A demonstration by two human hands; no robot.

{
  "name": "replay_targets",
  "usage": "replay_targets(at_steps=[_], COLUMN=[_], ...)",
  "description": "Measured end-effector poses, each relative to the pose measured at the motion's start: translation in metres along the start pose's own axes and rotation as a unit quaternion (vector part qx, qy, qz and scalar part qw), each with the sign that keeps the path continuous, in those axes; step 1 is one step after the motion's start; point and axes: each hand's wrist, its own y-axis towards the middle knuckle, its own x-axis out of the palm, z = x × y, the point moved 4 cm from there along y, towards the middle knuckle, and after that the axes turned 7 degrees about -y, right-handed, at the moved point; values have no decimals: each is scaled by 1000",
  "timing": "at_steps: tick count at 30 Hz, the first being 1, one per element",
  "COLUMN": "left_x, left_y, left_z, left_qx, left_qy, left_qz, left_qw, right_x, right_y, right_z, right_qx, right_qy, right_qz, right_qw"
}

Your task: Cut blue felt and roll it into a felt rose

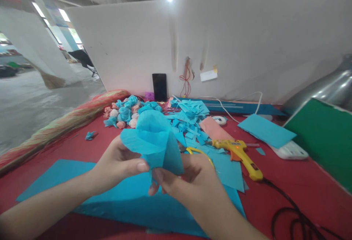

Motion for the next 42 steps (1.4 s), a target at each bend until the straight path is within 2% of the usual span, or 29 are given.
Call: replay_targets(at_steps=[2,6,11,15,17,20,22,27,33,38,42], left_x=[-1,0,1,-1,-4,-9,-10,-9,-8,-4,-4], left_y=[0,5,11,11,10,8,8,6,2,0,-3], left_z=[0,-1,-4,-7,-7,-6,-7,-8,-10,-15,-22], left_qx=[-14,-18,17,14,12,9,2,24,48,56,54], left_qy=[-5,-47,-112,-129,-106,-63,-54,-33,-32,-3,6], left_qz=[-2,-18,-35,-36,-3,74,98,113,192,205,191], left_qw=[1000,999,993,991,994,995,994,993,980,977,980], right_x=[2,1,3,0,-1,2,3,5,0,-5,-6], right_y=[-2,-5,-2,-3,-3,-3,-3,-5,-8,-7,-8], right_z=[-2,-6,-15,-16,-16,-15,-15,-15,-12,-10,-9], right_qx=[0,23,-38,-40,-41,-60,-53,-3,-15,-109,-95], right_qy=[5,-27,-85,-139,-165,-191,-179,-112,-212,-303,-297], right_qz=[5,55,-4,55,69,17,6,85,196,191,239], right_qw=[1000,998,996,988,983,980,982,990,957,927,919])
